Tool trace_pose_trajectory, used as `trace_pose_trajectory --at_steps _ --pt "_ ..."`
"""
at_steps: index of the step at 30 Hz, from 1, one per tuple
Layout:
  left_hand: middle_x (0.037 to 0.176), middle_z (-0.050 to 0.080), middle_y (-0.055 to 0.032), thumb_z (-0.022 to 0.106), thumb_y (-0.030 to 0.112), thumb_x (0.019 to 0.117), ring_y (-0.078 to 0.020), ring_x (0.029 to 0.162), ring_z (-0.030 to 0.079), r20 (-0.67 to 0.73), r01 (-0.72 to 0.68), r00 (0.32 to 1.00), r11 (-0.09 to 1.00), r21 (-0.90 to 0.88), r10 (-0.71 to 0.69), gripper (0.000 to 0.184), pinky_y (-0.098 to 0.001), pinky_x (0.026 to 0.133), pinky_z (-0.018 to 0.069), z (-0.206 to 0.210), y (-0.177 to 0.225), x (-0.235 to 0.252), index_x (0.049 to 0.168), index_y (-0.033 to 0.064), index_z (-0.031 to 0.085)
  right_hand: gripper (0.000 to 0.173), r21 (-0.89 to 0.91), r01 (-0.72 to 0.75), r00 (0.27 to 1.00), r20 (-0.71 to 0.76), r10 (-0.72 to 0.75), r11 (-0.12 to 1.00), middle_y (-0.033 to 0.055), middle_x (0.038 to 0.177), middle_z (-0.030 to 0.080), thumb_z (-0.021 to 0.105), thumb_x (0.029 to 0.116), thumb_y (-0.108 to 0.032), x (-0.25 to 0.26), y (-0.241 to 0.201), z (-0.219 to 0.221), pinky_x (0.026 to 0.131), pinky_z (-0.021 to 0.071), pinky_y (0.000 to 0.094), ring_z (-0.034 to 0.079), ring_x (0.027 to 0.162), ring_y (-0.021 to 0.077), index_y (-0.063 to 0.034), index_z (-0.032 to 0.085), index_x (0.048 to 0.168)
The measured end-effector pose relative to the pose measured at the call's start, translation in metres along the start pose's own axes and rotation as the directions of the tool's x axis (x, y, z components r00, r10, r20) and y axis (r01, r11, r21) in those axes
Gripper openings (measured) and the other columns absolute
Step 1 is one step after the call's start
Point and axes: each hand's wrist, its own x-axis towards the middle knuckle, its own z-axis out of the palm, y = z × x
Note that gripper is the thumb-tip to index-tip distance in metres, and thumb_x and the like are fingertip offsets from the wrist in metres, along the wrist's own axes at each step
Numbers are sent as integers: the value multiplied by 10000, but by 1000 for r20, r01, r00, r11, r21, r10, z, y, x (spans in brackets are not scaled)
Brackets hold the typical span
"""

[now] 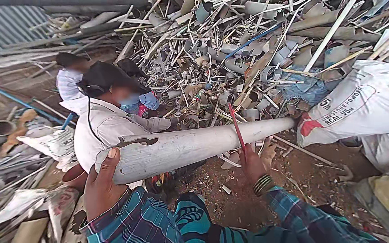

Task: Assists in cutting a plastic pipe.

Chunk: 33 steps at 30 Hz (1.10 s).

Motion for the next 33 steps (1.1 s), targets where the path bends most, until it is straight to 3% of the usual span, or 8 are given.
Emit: trace_pose_trajectory --at_steps 4,11,15,17,20,24,30,33 --pt "758 677 136 410 15 1018 45 730 681 -41 -1 999 1000 7 2 162 -156 710 588 1 -1 2 1005 97 549 440 31 -375 922 116 369 927 332 1195 632 351 1134 -214 35 28 -15 961 501 549 666 1085 440 84 401 1454" --pt "767 692 137 355 26 1033 35 745 693 7 -29 1000 1000 -9 29 214 -165 733 597 5 4 -2 1004 107 550 329 -6 284 959 -11 -284 959 262 885 699 465 1064 -169 -32 -27 6 691 570 562 719 788 449 99 595 1204" --pt "769 689 124 365 19 1034 30 745 691 10 -26 1000 1000 -4 26 203 -164 734 594 2 2 0 1008 97 550 404 97 -256 967 21 255 962 337 1099 658 382 1125 -189 30 33 -3 924 505 578 678 1032 464 100 442 1402" --pt "767 687 129 370 20 1030 36 746 688 4 -27 1000 1000 -8 27 199 -162 736 591 2 1 0 1003 105 548 423 323 -437 894 55 445 839 265 997 619 325 1141 -210 44 59 -2 769 530 473 648 810 338 82 419 1433" --pt "773 688 129 370 18 1030 35 751 690 -7 -37 999 999 -20 37 195 -166 740 594 5 2 0 1009 101 546 356 657 -354 919 112 378 666 32 626 440 259 1152 -242 23 29 4 426 474 261 483 424 106 51 436 1247" --pt "760 689 125 352 6 1033 29 734 691 -18 -47 999 999 -25 46 225 -164 726 596 6 0 0 989 104 550 359 495 36 983 138 -120 868 39 669 483 311 1101 -187 -9 -2 6 526 463 309 486 510 126 68 546 1196" --pt "779 707 121 368 37 1015 12 763 705 47 -69 997 998 -13 69 205 -185 743 605 -2 -1 0 1003 114 557 349 602 -464 861 133 491 650 29 659 442 290 1149 -261 50 41 -14 437 453 272 467 451 117 10 510 1134" --pt "790 692 127 380 32 1018 27 767 694 5 -60 998 998 4 60 177 -177 747 600 2 1 0 1031 99 543 360 591 -371 920 128 371 716 30 614 437 289 1149 -237 33 18 -8 442 452 266 466 431 114 43 513 1110"
